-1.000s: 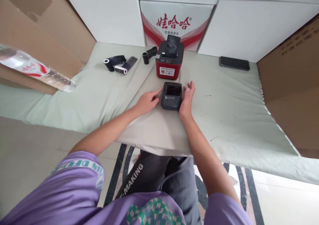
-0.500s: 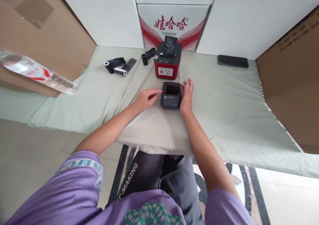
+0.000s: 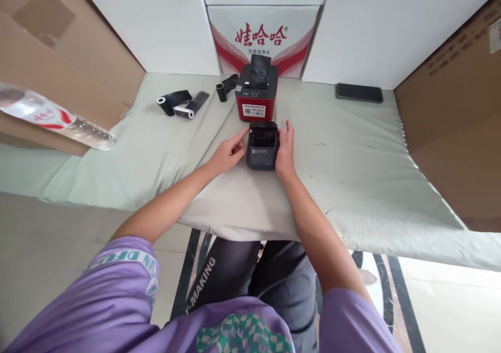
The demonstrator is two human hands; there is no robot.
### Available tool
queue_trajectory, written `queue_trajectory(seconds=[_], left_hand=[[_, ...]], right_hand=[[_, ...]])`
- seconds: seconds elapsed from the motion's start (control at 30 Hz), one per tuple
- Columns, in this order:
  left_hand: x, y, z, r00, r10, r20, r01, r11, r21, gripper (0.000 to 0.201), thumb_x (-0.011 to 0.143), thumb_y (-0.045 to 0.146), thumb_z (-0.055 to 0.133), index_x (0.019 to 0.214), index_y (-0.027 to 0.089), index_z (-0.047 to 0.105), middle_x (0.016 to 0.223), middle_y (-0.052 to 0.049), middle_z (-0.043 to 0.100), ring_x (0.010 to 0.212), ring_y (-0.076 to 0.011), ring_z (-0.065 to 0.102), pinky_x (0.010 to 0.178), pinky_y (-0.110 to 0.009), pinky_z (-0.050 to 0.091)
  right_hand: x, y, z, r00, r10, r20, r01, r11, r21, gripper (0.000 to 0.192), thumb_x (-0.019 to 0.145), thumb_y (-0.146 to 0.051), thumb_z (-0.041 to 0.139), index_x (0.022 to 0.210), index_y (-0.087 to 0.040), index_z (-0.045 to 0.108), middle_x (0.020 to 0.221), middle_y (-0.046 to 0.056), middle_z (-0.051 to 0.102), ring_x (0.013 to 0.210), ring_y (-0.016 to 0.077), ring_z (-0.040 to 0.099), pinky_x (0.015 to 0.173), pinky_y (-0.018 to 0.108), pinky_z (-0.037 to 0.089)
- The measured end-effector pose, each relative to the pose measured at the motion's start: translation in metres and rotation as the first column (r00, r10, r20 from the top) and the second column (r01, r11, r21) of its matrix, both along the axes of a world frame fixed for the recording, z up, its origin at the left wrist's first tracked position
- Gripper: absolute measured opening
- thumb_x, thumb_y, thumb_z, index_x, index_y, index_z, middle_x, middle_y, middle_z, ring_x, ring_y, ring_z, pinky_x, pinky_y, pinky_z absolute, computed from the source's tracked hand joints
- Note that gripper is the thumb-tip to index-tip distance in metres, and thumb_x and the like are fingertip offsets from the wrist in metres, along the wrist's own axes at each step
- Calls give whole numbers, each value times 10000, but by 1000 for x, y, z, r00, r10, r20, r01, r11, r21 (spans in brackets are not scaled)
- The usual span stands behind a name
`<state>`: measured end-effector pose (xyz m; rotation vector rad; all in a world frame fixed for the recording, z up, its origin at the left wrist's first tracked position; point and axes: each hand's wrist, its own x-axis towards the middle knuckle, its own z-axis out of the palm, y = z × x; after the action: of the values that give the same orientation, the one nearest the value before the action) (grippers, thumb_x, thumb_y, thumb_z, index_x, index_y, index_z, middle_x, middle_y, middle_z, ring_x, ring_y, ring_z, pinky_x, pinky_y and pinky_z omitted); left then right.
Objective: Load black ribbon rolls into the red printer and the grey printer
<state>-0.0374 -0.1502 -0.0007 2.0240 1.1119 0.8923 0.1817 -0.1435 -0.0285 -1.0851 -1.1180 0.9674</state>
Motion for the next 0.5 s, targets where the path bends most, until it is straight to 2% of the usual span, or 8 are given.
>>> queue_trajectory(seconds=[0.13, 0.27, 0.5], left_hand=[[-3, 2, 2, 1000, 9, 11, -9, 1000, -23, 795, 927, 174, 541, 1713, 186, 421, 849, 17, 652, 698, -132, 495, 765, -274, 442], [-5, 5, 2, 1000, 19, -6, -19, 999, -48, 779, 921, 166, 518, 1697, 195, 456, 817, 26, 631, 701, -137, 475, 789, -279, 438], [-5, 6, 9, 996, 41, -73, -45, 998, -51, 842, 897, 128, 490, 1730, 193, 384, 720, 56, 578, 696, -147, 495, 774, -272, 414]], right_hand=[[-3, -2, 7, 996, -34, -83, 29, 997, -68, 1016, 854, -961, 482, 1655, -349, 356, 1609, 89, 571, 1551, 298, 546, 1375, 576, 342], [-4, -7, 13, 999, -27, -45, 24, 998, -64, 1033, 849, -958, 480, 1667, -346, 331, 1617, 105, 564, 1541, 311, 548, 1372, 588, 332], [-4, -14, 19, 1000, -20, 7, 20, 998, -57, 1014, 852, -944, 488, 1678, -382, 317, 1694, 100, 496, 1523, 313, 549, 1340, 607, 371]])
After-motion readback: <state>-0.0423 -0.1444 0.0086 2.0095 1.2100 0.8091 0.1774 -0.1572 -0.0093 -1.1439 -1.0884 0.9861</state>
